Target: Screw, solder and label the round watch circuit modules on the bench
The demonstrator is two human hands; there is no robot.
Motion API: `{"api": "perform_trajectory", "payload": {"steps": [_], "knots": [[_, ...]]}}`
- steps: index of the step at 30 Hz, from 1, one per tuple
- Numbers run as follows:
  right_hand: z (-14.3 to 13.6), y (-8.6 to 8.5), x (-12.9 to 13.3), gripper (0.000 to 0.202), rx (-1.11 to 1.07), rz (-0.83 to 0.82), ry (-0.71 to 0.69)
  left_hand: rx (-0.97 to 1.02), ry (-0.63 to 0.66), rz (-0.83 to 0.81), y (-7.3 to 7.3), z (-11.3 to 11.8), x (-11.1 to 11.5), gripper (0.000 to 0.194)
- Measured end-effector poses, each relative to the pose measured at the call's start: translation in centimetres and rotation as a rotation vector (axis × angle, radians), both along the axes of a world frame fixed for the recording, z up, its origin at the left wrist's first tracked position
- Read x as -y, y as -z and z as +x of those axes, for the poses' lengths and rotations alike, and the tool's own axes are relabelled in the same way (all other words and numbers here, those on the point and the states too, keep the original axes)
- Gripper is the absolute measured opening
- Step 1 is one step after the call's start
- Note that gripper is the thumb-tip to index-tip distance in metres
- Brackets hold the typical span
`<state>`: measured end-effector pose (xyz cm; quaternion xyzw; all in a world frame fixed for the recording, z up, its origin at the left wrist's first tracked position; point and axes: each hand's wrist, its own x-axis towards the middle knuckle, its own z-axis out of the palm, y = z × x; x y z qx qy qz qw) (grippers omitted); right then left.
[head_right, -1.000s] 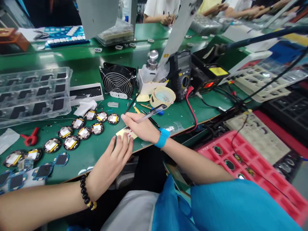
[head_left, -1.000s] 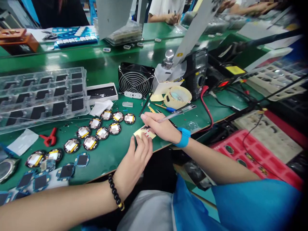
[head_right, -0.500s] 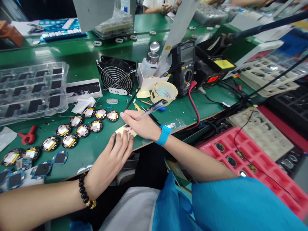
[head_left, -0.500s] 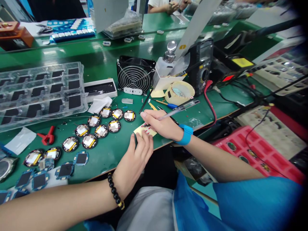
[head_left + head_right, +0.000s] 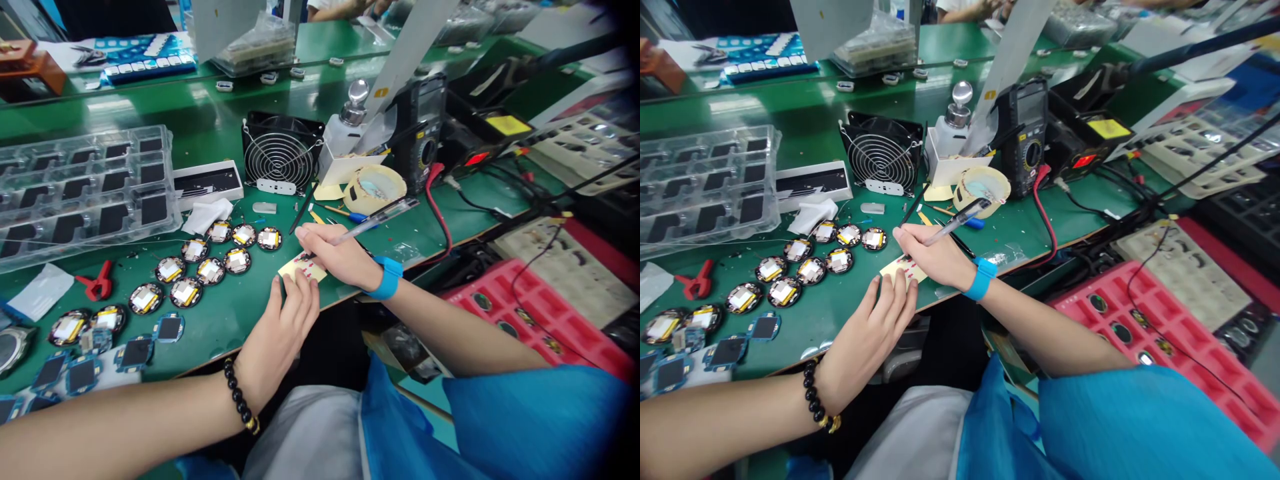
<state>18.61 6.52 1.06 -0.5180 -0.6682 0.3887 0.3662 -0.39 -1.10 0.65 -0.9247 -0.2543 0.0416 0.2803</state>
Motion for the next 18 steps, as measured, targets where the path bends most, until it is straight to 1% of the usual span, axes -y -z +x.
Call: {"api": "perform_trajectory", "payload": {"steps": [10,18], "knots": [[0.05,0.21,-0.14,0.05,0.046,0.023,-0.004,0.017,0.003,-0.019,-0.08,0.04,-0.01,0.06],[-0.02,-0.21,-0.05,0.053,0.031,-0.006,-0.003,0.059,0.005,-0.07,-0.14,0.0,-0.04,0.058]]}}
